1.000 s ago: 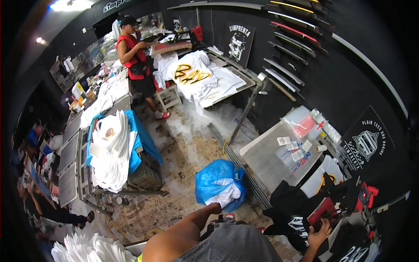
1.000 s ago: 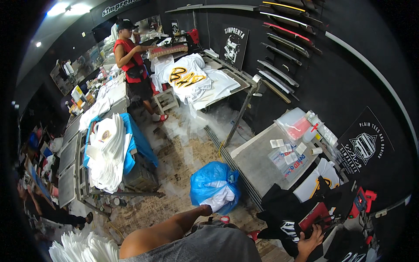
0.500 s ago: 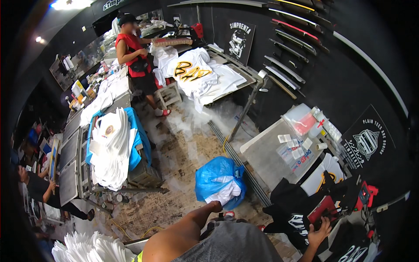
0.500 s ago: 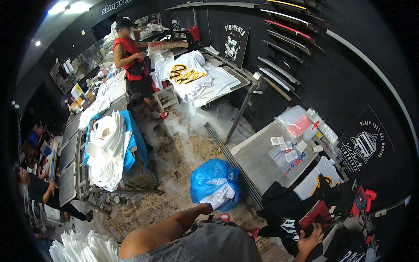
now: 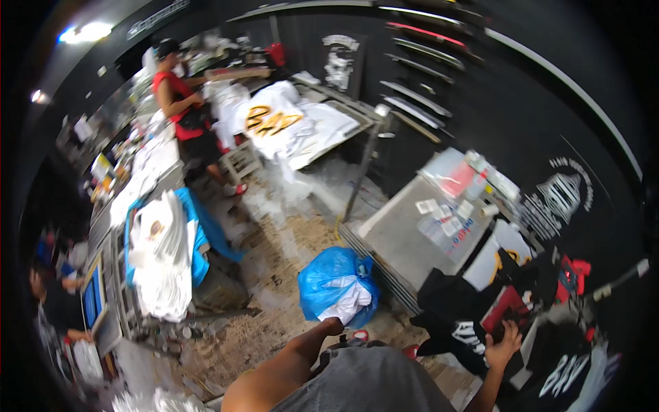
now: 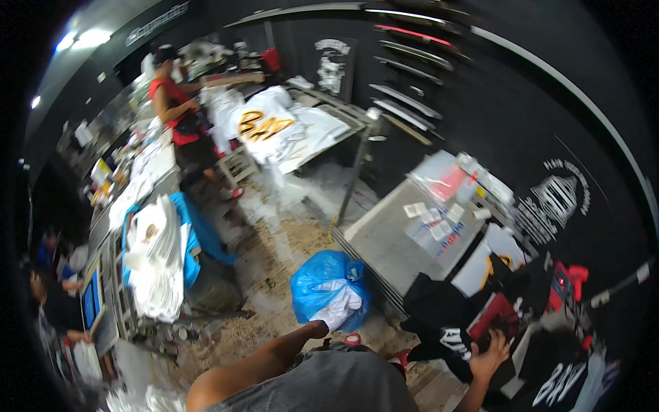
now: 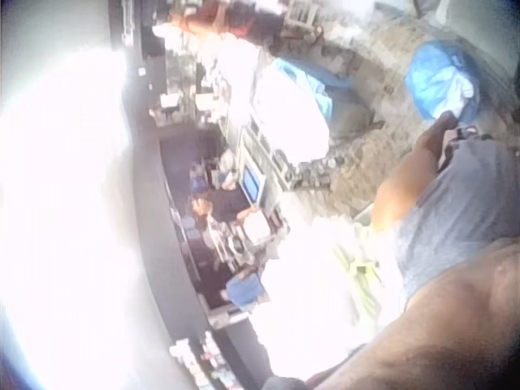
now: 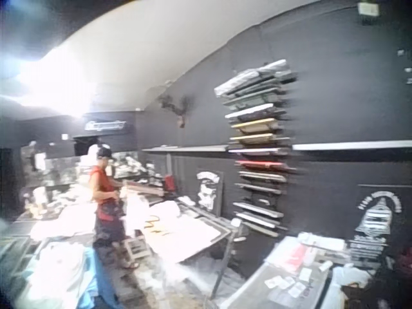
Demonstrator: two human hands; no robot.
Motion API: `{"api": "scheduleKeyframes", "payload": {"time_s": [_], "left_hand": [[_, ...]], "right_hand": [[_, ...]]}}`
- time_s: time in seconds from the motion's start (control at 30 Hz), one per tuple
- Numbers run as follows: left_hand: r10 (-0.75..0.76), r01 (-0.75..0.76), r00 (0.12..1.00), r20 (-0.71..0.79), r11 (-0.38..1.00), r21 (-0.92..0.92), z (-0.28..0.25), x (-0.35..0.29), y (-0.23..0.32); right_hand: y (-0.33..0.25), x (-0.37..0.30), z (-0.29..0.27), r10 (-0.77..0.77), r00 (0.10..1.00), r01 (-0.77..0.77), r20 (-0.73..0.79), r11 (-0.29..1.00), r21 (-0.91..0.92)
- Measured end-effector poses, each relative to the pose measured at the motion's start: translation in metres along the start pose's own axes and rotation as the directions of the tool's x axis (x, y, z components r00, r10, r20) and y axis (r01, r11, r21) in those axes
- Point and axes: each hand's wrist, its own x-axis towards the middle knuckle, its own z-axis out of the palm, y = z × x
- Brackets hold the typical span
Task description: The person positions shirts onto a heat press, places transfer labels on them, applies heat using the press, peels the backing film, and stacks the completed shirts.
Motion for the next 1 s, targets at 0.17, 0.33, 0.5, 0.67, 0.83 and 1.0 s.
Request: {"api": "scheduleKeyframes", "payload": {"time_s": [0.17, 0.33, 0.5, 0.67, 0.83, 1.0], "left_hand": [[0.217, -0.251, 0.916, -0.337, 0.966, -0.058, -0.007, 0.033, 0.043], [0.332, -0.332, 0.943, -0.02, 0.941, -0.064, 0.016, 0.015, 0.001], [0.403, -0.425, 0.888, 0.221, 0.903, 0.062, 0.016, -0.002, -0.05], [0.092, -0.014, 0.979, 0.184, 0.923, -0.385, 0.015, 0.0, -0.055], [0.178, -0.141, 0.978, 0.107, 0.949, -0.283, 0.007, -0.011, -0.038], [0.109, -0.197, 0.953, -0.284, 0.933, -0.301, -0.003, 0.027, 0.041]], "right_hand": [[-0.005, 0.005, -0.008, -0.036, 0.996, 0.035, -0.082, 0.999, -0.014], [-0.004, 0.004, -0.021, 0.035, 0.999, -0.034, -0.036, 0.999, 0.038], [-0.006, 0.005, -0.023, 0.06, 0.998, -0.06, -0.007, 0.998, 0.002], [-0.006, 0.006, -0.018, 0.058, 0.998, -0.059, -0.034, 0.998, -0.029], [-0.001, 0.005, -0.012, 0.056, 0.997, -0.057, -0.051, 0.998, -0.026], [-0.008, 0.008, -0.005, 0.016, 0.995, -0.022, -0.096, 0.998, -0.066]]}}
